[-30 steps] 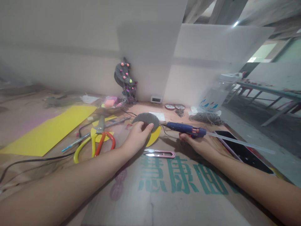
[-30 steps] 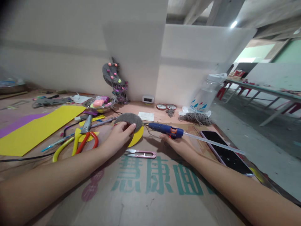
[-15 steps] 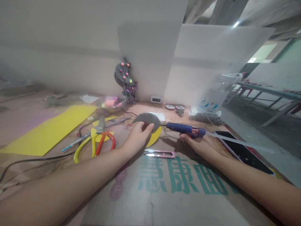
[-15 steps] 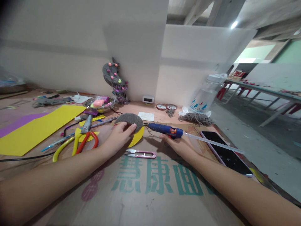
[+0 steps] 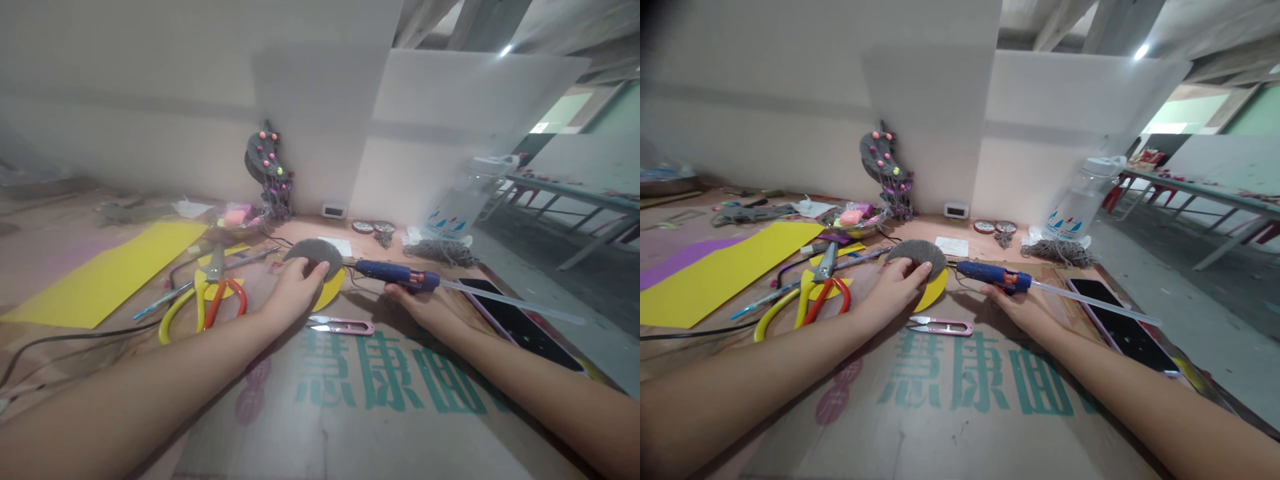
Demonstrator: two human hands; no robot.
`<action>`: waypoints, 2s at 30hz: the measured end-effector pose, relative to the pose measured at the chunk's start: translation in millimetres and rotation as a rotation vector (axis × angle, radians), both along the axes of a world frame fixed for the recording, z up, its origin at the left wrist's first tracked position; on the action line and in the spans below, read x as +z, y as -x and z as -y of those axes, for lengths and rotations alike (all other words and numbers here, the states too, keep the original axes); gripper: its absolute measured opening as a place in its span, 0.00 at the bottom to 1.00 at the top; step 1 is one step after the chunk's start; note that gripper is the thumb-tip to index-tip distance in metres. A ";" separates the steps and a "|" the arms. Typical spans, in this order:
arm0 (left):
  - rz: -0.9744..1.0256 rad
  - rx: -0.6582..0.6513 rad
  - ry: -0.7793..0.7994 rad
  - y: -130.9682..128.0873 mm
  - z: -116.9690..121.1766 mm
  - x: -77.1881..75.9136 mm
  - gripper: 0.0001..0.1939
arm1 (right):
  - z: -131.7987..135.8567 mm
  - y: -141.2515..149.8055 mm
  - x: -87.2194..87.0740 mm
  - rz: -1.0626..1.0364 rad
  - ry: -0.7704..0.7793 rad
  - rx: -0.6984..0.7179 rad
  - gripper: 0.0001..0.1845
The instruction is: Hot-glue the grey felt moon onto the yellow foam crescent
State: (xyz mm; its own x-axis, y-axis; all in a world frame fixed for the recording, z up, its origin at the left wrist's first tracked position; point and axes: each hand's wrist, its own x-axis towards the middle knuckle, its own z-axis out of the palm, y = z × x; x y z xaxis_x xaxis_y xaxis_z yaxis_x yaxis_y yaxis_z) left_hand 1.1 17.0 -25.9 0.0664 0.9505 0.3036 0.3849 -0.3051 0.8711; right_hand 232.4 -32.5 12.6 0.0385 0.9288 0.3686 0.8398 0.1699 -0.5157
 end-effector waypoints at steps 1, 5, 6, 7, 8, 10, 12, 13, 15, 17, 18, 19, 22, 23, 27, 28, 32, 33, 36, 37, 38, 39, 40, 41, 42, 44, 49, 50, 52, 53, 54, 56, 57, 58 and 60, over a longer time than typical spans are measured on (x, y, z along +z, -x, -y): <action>0.001 0.005 0.002 0.0 0.0 0.0 0.20 | 0.0 0.3 0.3 -0.008 0.030 -0.017 0.17; 0.008 -0.008 0.011 0.2 0.1 0.4 0.21 | 0.6 2.9 3.4 -0.026 0.073 -0.052 0.14; 0.008 -0.012 0.018 0.3 0.3 0.6 0.21 | 0.6 3.0 3.6 -0.024 0.063 -0.046 0.14; 0.005 -0.015 0.022 0.4 0.4 0.8 0.21 | 0.5 2.7 3.4 -0.022 0.057 -0.035 0.15; 0.001 -0.012 0.020 0.4 0.6 1.1 0.20 | 0.3 2.1 2.8 -0.022 0.053 -0.021 0.15; -0.003 -0.014 0.017 0.6 1.0 1.5 0.20 | 0.0 0.9 1.4 -0.031 0.041 0.004 0.17; 0.002 -0.019 0.024 0.6 1.1 1.4 0.20 | 0.3 0.7 1.1 -0.039 0.037 0.002 0.16; 0.006 -0.019 0.026 0.6 1.1 1.2 0.20 | 0.7 1.3 1.7 -0.037 0.037 -0.011 0.16; 0.007 -0.018 0.026 0.2 0.8 0.5 0.20 | 2.1 3.5 4.3 -0.021 0.045 -0.036 0.14; 0.006 -0.018 0.023 -0.2 0.3 -0.3 0.20 | 3.7 6.0 7.6 -0.002 0.062 -0.049 0.14; 0.008 -0.018 0.026 -0.4 0.0 -0.7 0.20 | 4.4 7.1 9.2 0.005 0.073 -0.052 0.14; 0.009 -0.019 0.029 -0.6 -0.1 -0.9 0.20 | 5.1 7.9 10.5 0.015 0.084 -0.053 0.14; 0.003 -0.021 0.028 -0.4 0.0 -0.4 0.20 | 6.7 9.5 13.6 0.060 0.080 -0.060 0.15; -0.002 -0.021 0.030 -0.2 0.3 0.1 0.20 | 7.1 10.0 14.4 0.075 0.067 -0.063 0.14; -0.007 -0.017 0.021 0.3 2.3 3.1 0.20 | 8.3 12.3 17.3 0.090 0.064 -0.089 0.09; -0.003 -0.017 0.017 0.2 2.7 3.7 0.20 | 8.3 12.9 17.7 0.089 0.080 -0.098 0.10; 0.018 -0.020 0.019 -0.3 3.1 4.3 0.19 | 7.3 12.8 16.7 0.067 0.084 -0.116 0.10; 0.019 -0.022 0.020 -0.4 3.0 4.1 0.19 | 6.8 12.1 15.9 0.062 0.080 -0.108 0.11; 0.025 -0.034 0.021 -0.5 2.6 3.7 0.19 | 5.2 9.1 11.8 0.052 0.063 -0.077 0.14; 0.030 -0.036 0.021 -0.5 2.5 3.6 0.19 | 4.5 7.7 9.9 0.050 0.055 -0.075 0.15; 0.035 -0.037 0.022 -0.4 2.4 3.6 0.19 | 3.5 6.2 8.0 0.050 0.049 -0.077 0.16; 0.038 -0.033 0.023 -0.3 2.3 3.6 0.19 | 2.2 4.3 6.0 0.047 0.045 -0.083 0.17; 0.041 -0.026 0.026 -0.3 2.2 3.5 0.19 | 0.3 2.2 4.1 0.041 0.046 -0.089 0.17; 0.044 -0.017 0.029 -0.4 2.2 3.3 0.19 | -2.2 -0.3 2.5 0.032 0.047 -0.082 0.18; 0.046 -0.008 0.034 -0.5 2.1 3.1 0.19 | -5.2 -3.1 1.4 0.015 0.042 -0.058 0.19; 0.065 0.005 0.049 -1.2 1.9 2.0 0.19 | -12.3 -8.9 1.4 -0.040 0.019 0.016 0.21; 0.164 -0.016 0.101 -2.5 0.5 -2.0 0.19 | -33.1 -15.8 18.7 -0.156 0.014 0.086 0.24; 0.174 -0.021 0.108 -2.4 0.2 -2.2 0.19 | -38.9 -15.0 23.9 -0.143 0.023 0.096 0.23; 0.178 -0.020 0.115 -2.2 -0.2 -1.7 0.19 | -54.2 -11.9 32.8 -0.079 0.036 0.124 0.21; 0.172 -0.016 0.116 -2.0 -0.3 -1.2 0.19 | -63.9 -9.9 35.6 -0.054 0.038 0.142 0.19; 0.164 -0.010 0.118 -2.0 -0.4 -0.5 0.19 | -74.4 -7.6 36.9 -0.036 0.022 0.141 0.19; 0.148 0.001 0.128 -2.0 -0.2 0.7 0.19 | -96.1 -2.7 34.6 0.021 0.032 0.107 0.20; 0.146 0.004 0.134 -2.1 0.0 1.1 0.19 | -106.0 -0.1 31.2 0.028 0.055 0.086 0.18; 0.148 0.004 0.142 -2.2 0.3 1.2 0.19 | -114.6 2.6 26.8 0.029 0.074 0.083 0.17; 0.162 -0.005 0.156 -2.6 0.8 1.0 0.19 | -126.9 7.8 16.7 0.021 0.114 0.078 0.16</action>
